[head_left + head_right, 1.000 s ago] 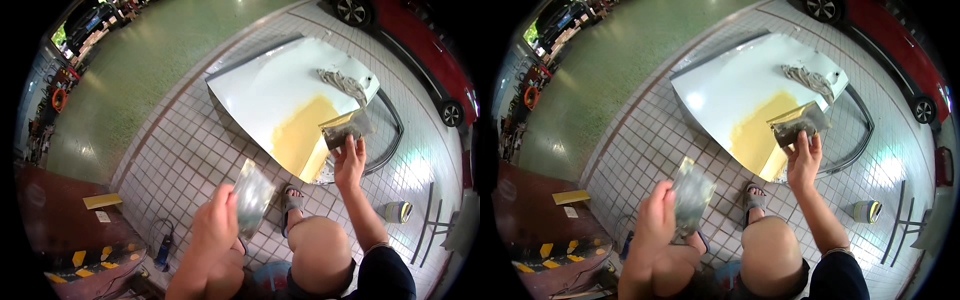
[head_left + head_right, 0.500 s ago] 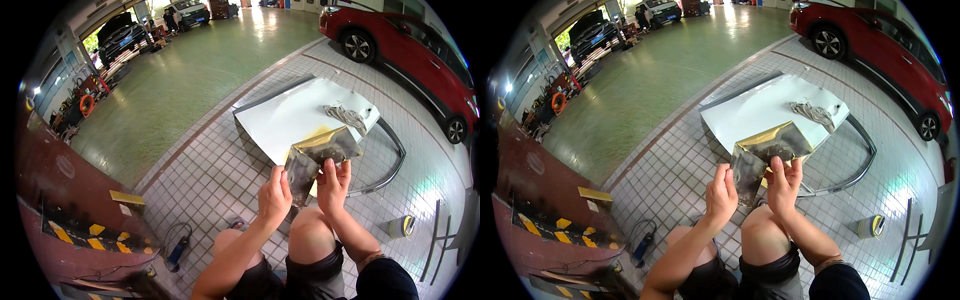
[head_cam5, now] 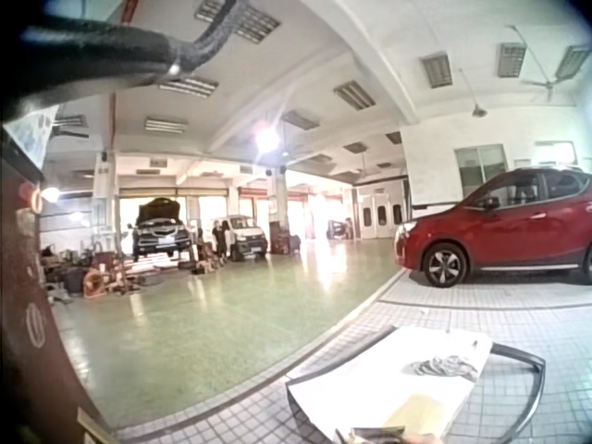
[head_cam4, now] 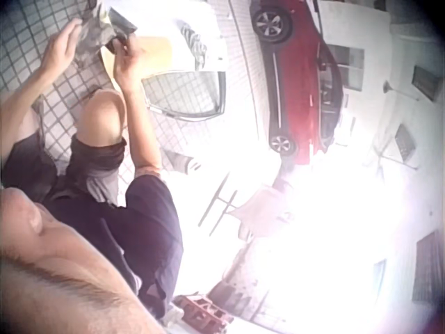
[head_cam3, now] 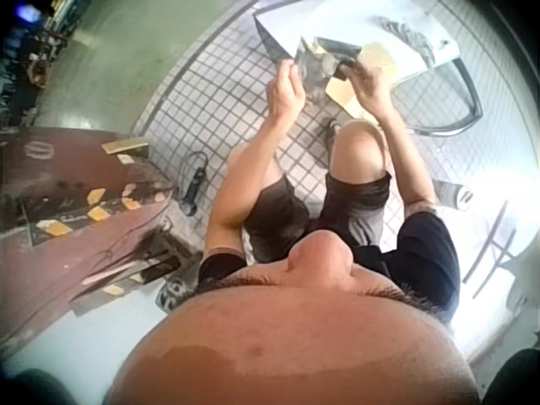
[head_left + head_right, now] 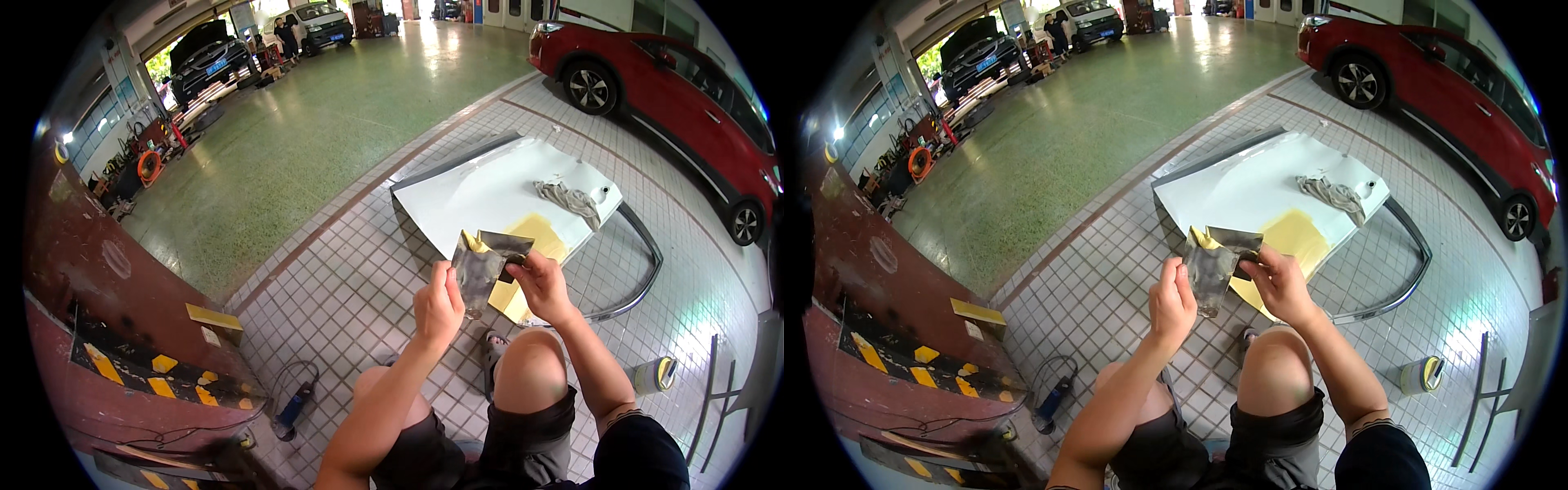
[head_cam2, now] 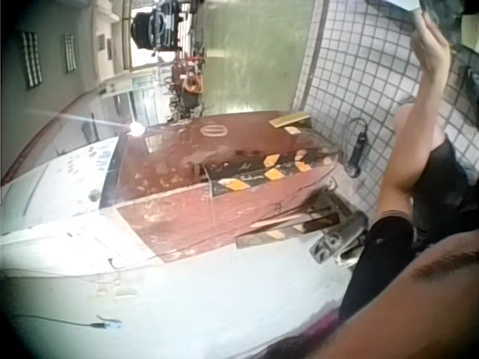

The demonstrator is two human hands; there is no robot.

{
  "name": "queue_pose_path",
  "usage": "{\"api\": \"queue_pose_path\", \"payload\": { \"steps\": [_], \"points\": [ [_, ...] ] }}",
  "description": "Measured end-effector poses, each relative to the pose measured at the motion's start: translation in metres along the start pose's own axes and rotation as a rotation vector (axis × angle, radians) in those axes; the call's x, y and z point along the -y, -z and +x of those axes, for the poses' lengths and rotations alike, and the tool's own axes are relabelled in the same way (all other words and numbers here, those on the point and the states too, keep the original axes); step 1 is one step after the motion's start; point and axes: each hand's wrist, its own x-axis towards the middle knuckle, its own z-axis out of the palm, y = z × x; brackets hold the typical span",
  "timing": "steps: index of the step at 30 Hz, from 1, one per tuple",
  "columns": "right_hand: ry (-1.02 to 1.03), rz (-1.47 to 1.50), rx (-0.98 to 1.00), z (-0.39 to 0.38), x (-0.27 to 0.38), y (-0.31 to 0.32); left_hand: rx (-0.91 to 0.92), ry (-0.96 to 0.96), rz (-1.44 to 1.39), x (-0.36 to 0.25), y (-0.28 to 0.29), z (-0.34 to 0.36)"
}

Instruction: The person uses a metal spreader to apply a yellow body filler onto a white car door panel. They repeatedly scoop the filler from a larger putty knife held in the left hand and spread it across the surface of the door with the right hand.

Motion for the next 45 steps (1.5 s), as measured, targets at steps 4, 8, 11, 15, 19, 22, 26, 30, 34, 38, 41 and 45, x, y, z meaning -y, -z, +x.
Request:
{"api": "queue_pose_path", "payload": {
  "steps": [4, 8, 11, 15, 19, 22, 26, 30, 34, 38, 41, 45],
  "points": [
    [0.019, -0.640, 0.272, -0.002, -0.021, 0.006, -0.079, -0.005, 0.041, 0.006, -0.008, 0.001],
    [0.050, -1.156, 0.540, -0.009, -0.021, -0.006, -0.201, 0.031, 0.049, 0.027, -0.001, 0.012],
    [0.038, -1.236, 0.633, -0.014, -0.002, -0.018, -0.205, 0.125, 0.104, 0.050, 0.003, 0.015],
    [-0.084, -0.990, 0.538, -0.013, 0.002, -0.039, -0.188, 0.159, 0.178, 0.072, 0.022, 0.030],
    [-0.165, -0.660, 0.359, -0.020, -0.023, -0.047, -0.161, 0.158, 0.194, 0.092, 0.020, 0.034],
    [-0.197, -0.500, 0.352, -0.021, -0.023, -0.060, -0.128, 0.171, 0.227, 0.106, 0.025, 0.031],
    [-0.229, -0.240, 0.115, -0.014, -0.029, -0.069, -0.120, 0.160, 0.238, 0.111, 0.019, 0.029],
    [-0.346, 0.123, -0.282, 0.014, -0.052, -0.071, -0.113, 0.159, 0.255, 0.106, 0.015, 0.029],
    [-0.360, 0.498, -0.434, 0.025, -0.083, -0.072, -0.065, 0.140, 0.209, 0.074, -0.004, 0.031],
    [-0.445, 0.696, -0.454, 0.026, -0.077, -0.075, -0.128, -0.018, 0.173, 0.056, -0.012, 0.029],
    [-0.462, 0.708, -0.474, 0.026, -0.065, -0.072, -0.126, -0.080, 0.108, 0.047, -0.009, 0.022],
    [-0.506, 0.721, -0.432, 0.028, -0.056, -0.060, -0.057, -0.169, 0.086, 0.034, -0.013, 0.015]
  ]
}}
